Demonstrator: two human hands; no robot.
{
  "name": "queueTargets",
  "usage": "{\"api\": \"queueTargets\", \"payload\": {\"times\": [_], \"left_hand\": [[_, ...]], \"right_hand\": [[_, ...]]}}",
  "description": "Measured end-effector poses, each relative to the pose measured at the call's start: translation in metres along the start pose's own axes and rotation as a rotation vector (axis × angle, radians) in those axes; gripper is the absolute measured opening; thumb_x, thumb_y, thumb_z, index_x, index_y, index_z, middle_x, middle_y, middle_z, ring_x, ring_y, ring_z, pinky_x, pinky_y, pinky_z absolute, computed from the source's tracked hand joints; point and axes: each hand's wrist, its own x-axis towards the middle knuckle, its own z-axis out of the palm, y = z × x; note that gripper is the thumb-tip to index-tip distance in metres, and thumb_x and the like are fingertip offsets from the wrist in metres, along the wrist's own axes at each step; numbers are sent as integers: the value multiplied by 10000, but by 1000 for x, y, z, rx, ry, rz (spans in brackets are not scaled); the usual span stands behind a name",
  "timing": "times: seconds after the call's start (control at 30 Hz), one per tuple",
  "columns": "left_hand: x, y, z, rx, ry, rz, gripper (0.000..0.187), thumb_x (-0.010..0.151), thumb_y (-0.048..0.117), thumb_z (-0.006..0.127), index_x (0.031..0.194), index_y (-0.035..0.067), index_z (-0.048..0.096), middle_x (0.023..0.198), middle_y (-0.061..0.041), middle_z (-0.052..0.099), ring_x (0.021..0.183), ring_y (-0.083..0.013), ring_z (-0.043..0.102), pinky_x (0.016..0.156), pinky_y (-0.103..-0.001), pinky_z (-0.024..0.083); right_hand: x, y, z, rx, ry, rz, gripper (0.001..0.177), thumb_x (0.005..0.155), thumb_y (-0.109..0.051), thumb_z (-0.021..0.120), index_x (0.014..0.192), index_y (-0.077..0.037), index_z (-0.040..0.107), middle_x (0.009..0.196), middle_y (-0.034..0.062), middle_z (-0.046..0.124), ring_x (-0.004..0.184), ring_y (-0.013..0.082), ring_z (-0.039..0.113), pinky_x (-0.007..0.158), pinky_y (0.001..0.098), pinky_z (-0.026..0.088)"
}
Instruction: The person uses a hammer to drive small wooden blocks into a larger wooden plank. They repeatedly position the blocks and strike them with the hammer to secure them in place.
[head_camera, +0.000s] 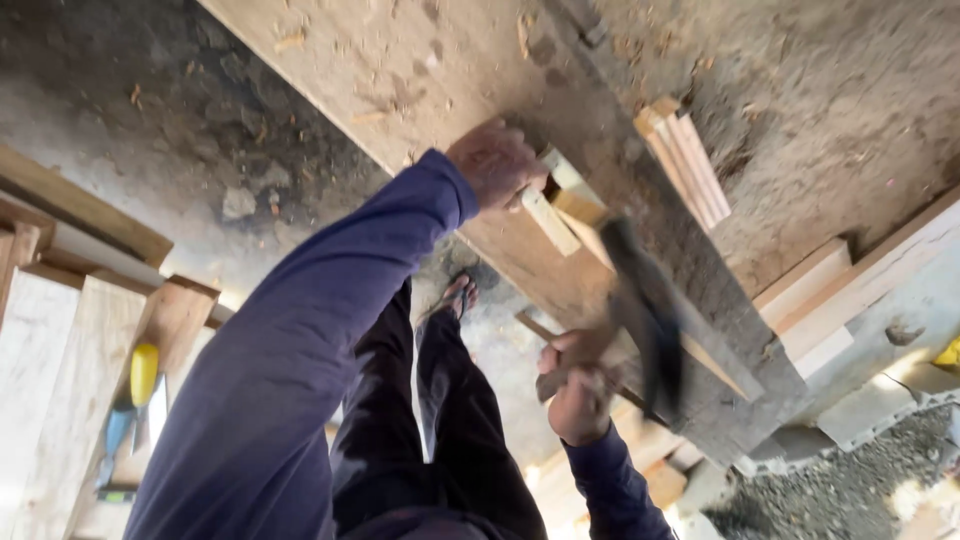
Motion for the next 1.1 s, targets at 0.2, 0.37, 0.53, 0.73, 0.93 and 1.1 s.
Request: {"api": "queueTargets", "payload": {"times": [0.2, 0.37, 0.53, 0.73, 0.93, 1.1], "left_hand": [[-9, 15, -5, 852, 131, 381, 96, 776, 295, 704, 681, 305, 698, 623, 88, 628, 819, -143, 611, 1017, -422, 359], [-10, 18, -9, 601, 56, 247, 120, 816, 319, 683, 698, 305, 696, 649, 76, 658, 846, -153, 652, 1085, -391, 343], [-6, 8, -4, 705, 55, 242, 123, 864, 324, 671, 756, 312, 728, 698, 66, 666, 919, -152, 642, 1063, -413, 356], [-11, 7, -5, 895, -27, 271, 73, 896, 309, 730, 869, 247, 756, 732, 32, 704, 981, -189, 653, 1136, -468, 367], [11, -1, -23, 953, 154, 585, 298, 678, 246, 845, 967, 211, 781, 852, -38, 732, 1055, -338, 616, 1074, -584, 349], [-19, 6, -12, 885, 150, 562, 230, 870, 224, 846, 1069, 166, 746, 925, -49, 702, 917, -273, 596, 885, -459, 456]], "right_hand": [[30, 32, -15, -605, -21, 48, 461, 1126, -467, 449, 1025, -39, 589, 699, 53, 535, 638, 162, 542, 595, 327, 451], [10, 15, -6, -56, 10, 49, 391, 1019, -437, 607, 1001, -47, 579, 725, 56, 519, 656, 167, 535, 578, 329, 450], [19, 29, -3, -72, 74, 124, 436, 980, -470, 632, 956, -45, 542, 723, 57, 498, 637, 173, 510, 561, 327, 414], [5, 33, -10, -102, 36, 143, 460, 1039, -491, 547, 932, -45, 574, 701, 55, 510, 618, 150, 504, 548, 322, 414], [17, 17, -28, -330, 56, 186, 455, 1077, -445, 478, 845, -65, 572, 592, 3, 511, 500, 107, 484, 477, 286, 385], [-84, -85, -72, -319, 68, 162, 298, 1080, -328, 603, 1074, -31, 590, 799, 35, 550, 674, 114, 503, 609, 296, 452]]}}
